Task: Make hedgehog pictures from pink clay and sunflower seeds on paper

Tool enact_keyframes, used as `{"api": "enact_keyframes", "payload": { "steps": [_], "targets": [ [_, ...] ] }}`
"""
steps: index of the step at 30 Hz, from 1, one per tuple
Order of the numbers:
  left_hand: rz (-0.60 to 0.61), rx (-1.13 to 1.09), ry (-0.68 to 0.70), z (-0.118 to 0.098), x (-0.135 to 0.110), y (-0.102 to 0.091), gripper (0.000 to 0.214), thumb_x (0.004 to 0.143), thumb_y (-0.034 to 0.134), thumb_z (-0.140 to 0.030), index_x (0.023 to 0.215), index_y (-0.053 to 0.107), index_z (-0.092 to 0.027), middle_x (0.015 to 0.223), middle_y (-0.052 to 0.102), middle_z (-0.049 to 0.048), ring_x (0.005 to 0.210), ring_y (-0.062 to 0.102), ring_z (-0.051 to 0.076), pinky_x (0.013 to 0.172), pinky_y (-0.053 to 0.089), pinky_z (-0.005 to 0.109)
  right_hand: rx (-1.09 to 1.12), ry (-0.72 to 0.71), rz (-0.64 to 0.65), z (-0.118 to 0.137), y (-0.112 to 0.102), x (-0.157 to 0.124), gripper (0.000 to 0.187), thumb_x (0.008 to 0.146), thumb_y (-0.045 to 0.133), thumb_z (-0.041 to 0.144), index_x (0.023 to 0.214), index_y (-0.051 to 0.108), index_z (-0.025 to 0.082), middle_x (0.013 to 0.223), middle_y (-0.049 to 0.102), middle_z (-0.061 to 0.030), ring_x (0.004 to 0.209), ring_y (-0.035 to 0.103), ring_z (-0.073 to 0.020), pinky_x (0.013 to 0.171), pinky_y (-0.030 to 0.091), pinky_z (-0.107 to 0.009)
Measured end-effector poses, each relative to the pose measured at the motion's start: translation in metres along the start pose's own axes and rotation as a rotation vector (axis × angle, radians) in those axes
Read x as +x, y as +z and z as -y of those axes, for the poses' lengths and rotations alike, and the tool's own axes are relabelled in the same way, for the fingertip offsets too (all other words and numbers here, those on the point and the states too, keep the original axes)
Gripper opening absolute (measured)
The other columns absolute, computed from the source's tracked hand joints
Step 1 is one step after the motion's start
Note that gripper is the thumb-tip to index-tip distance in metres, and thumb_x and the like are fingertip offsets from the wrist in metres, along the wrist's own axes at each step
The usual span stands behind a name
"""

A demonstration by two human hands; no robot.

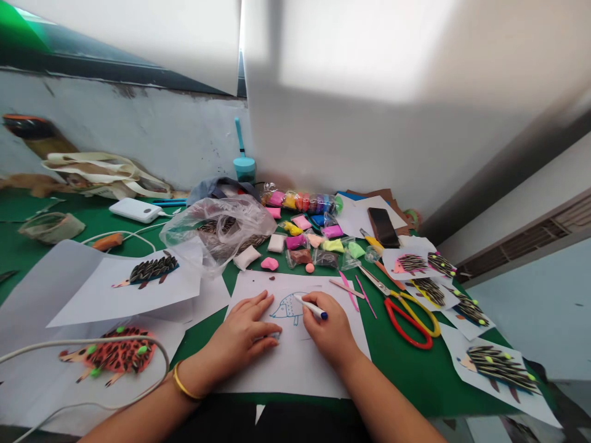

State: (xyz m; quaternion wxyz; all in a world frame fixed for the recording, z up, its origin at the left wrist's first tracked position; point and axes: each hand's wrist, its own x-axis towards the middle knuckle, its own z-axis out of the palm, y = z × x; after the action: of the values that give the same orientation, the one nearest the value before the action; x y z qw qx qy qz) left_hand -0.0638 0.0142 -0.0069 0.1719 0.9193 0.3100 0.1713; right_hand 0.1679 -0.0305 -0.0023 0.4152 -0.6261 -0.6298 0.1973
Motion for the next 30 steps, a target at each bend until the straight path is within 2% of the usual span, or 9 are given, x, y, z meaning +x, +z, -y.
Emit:
{"api": "enact_keyframes", "payload": {
  "steps": [14, 20, 26, 30],
  "targets": [
    [-0.011, 0.007, 0.006, -0.0007, -0.0006, -0.0006, 0.021, 0.084, 0.069, -0.038, 0.104, 0.074, -0.033, 0.143, 0.051, 0.0103, 0.136, 0.039, 0.034, 0.106, 0.035, 0.054, -0.013, -0.005, 0.006, -0.0038, 0.0025, 0.0011, 0.015, 0.084, 0.054, 0.025, 0.094, 0.064, 0.02, 0.094, 0.069, -0.0051, 0.09, 0.064, -0.021, 0.082, 0.051, -0.033],
    [-0.022, 0.006, 0.009, -0.0006, -0.0018, -0.0003, 0.021, 0.085, 0.069, -0.037, 0.104, 0.074, -0.033, 0.143, 0.05, 0.0093, 0.137, 0.038, 0.033, 0.107, 0.034, 0.054, -0.012, 0.026, -0.008, 0.0002, -0.0001, 0.0002, 0.014, 0.082, 0.053, 0.024, 0.09, 0.063, 0.02, 0.085, 0.069, -0.0038, 0.081, 0.065, -0.0205, 0.073, 0.051, -0.031],
    [0.002, 0.01, -0.004, -0.0013, -0.0016, -0.0014, 0.021, 0.085, 0.069, -0.038, 0.105, 0.074, -0.033, 0.144, 0.05, 0.0096, 0.137, 0.038, 0.034, 0.108, 0.034, 0.054, -0.002, -0.001, 0.017, -0.0009, 0.0017, 0.0008, 0.015, 0.083, 0.052, 0.023, 0.092, 0.063, 0.02, 0.089, 0.068, -0.004, 0.085, 0.063, -0.0202, 0.077, 0.05, -0.032],
    [0.002, 0.011, -0.004, -0.0005, -0.0014, -0.0004, 0.021, 0.084, 0.07, -0.038, 0.104, 0.074, -0.033, 0.143, 0.05, 0.0095, 0.137, 0.038, 0.034, 0.108, 0.034, 0.054, -0.008, 0.032, 0.013, -0.0043, 0.0038, 0.0001, 0.014, 0.082, 0.052, 0.023, 0.09, 0.063, 0.02, 0.087, 0.068, -0.0036, 0.082, 0.063, -0.0201, 0.075, 0.049, -0.031]
  ]
}}
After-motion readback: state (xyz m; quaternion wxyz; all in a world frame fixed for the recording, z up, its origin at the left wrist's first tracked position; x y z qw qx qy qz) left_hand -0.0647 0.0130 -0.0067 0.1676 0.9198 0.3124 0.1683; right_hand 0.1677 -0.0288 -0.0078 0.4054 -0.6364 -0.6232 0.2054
